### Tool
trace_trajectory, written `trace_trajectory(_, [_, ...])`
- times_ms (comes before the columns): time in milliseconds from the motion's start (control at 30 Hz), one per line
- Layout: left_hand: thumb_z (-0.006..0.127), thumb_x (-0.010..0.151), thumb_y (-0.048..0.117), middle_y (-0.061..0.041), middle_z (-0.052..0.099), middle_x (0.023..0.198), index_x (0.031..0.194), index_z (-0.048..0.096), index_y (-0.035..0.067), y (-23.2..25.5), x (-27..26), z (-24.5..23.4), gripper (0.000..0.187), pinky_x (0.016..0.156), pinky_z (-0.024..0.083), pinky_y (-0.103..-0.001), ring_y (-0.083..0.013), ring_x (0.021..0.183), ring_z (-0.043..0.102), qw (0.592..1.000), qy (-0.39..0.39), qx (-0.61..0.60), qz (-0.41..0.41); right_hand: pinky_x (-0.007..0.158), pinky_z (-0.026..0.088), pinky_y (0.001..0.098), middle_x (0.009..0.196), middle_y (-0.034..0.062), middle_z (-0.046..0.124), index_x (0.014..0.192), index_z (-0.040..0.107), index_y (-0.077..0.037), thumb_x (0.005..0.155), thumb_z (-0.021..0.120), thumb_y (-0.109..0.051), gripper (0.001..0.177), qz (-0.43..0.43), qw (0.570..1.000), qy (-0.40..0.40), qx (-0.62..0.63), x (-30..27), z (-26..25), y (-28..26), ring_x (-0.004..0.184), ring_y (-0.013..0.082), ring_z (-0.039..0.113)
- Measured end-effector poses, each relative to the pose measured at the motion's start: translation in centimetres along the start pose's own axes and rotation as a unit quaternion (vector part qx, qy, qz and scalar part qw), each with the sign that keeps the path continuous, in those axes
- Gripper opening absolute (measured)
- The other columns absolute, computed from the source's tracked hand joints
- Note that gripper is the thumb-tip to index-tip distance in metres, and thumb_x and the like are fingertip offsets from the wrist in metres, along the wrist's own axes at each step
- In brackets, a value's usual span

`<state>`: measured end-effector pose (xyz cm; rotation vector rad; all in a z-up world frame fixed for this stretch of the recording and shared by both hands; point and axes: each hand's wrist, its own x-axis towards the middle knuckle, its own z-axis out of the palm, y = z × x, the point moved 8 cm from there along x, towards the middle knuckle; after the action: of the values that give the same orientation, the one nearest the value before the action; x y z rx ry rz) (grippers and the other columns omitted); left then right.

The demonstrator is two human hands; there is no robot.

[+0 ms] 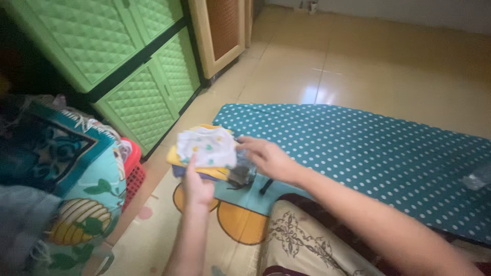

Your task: The person irons several small garments on a portable ironing board. They unfold and smooth each item, spray it with water, and press it with an iron before folding and stacking the finished pieces.

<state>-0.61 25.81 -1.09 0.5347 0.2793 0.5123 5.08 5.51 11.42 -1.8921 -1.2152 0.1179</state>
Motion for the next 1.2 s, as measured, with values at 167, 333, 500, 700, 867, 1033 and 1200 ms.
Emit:
trace_trajectory(167, [0.053,0.099,0.018,-0.011,0.059,0.144,0.147,0.048,0.012,3.8,7.1,-9.2,0.048,0.11,0.049,-0.054,-0.0315,0.133,0.059,0.998,0.048,0.03,0.011,0.107,0.048,0.0368,0.149,0.0146,0.058,0.127,0.068,-0.006,0.1,0.056,-0.019,0.032,0.095,0.994,0.028,0.049,0.4,-2.8,3.0,0.134,0.0267,0.059])
trace_trajectory(333, [0.053,0.1,0.021,-0.015,0.062,0.139,0.143,0.052,0.008,-2.2,16.1,-17.0,0.046,0.106,0.049,-0.053,-0.0346,0.127,0.062,0.995,0.052,0.015,-0.081,0.103,0.051,0.0344,0.149,0.0095,0.06,0.126,0.068,-0.008,0.1,0.055,-0.024,0.033,0.164,0.983,0.038,0.075,-0.2,-4.8,4.6,0.127,0.0227,0.061])
trace_trajectory(500, [0.054,0.1,0.022,-0.018,0.065,0.135,0.14,0.054,0.003,-8.1,21.4,-18.9,0.045,0.102,0.051,-0.053,-0.037,0.12,0.064,0.99,0.071,0.005,-0.123,0.109,0.044,0.0334,0.149,0.0091,0.06,0.126,0.069,-0.008,0.1,0.055,-0.024,0.034,0.175,0.982,0.048,0.051,-0.3,-6.7,4.1,0.134,0.0205,0.056])
trace_trajectory(700, [0.056,0.094,0.017,-0.015,0.065,0.13,0.139,0.052,0.009,-10.4,18.8,-20.5,0.046,0.092,0.057,-0.049,-0.0318,0.113,0.068,0.99,0.106,0.045,-0.079,0.112,0.041,0.0347,0.15,0.0082,0.059,0.127,0.069,-0.009,0.101,0.055,-0.026,0.035,0.188,0.98,0.054,0.039,-1.9,-8.0,5.1,0.138,0.0206,0.054])
trace_trajectory(867, [0.058,0.088,0.008,-0.022,0.062,0.133,0.138,0.052,0.0,-9.4,13.7,-24.5,0.05,0.091,0.058,-0.047,-0.0339,0.112,0.067,0.964,0.217,0.146,0.033,0.11,0.043,0.0361,0.149,0.0076,0.06,0.129,0.068,-0.01,0.099,0.057,-0.027,0.036,0.189,0.981,0.049,0.018,-3.5,-9.1,6.0,0.136,0.0211,0.056])
trace_trajectory(1033, [0.059,0.091,0.007,-0.031,0.058,0.141,0.141,0.048,-0.01,-4.1,13.4,-25.0,0.054,0.105,0.053,-0.046,-0.0394,0.125,0.063,0.83,0.367,0.402,0.119,0.109,0.046,0.0374,0.145,0.0042,0.064,0.131,0.068,-0.014,0.098,0.056,-0.028,0.038,0.238,0.969,0.052,-0.041,-5.9,-10.5,7.0,0.129,0.0212,0.06])
trace_trajectory(1200, [0.048,0.089,-0.002,-0.022,0.032,0.16,0.152,0.03,0.003,0.3,16.3,-13.6,0.066,0.121,0.029,-0.044,-0.0321,0.148,0.034,0.884,0.209,0.306,0.284,0.109,0.048,0.0396,0.142,0.0055,0.063,0.13,0.067,-0.012,0.099,0.058,-0.026,0.035,0.199,0.977,0.074,0.0,-7.5,-12.4,5.8,0.13,0.0219,0.059])
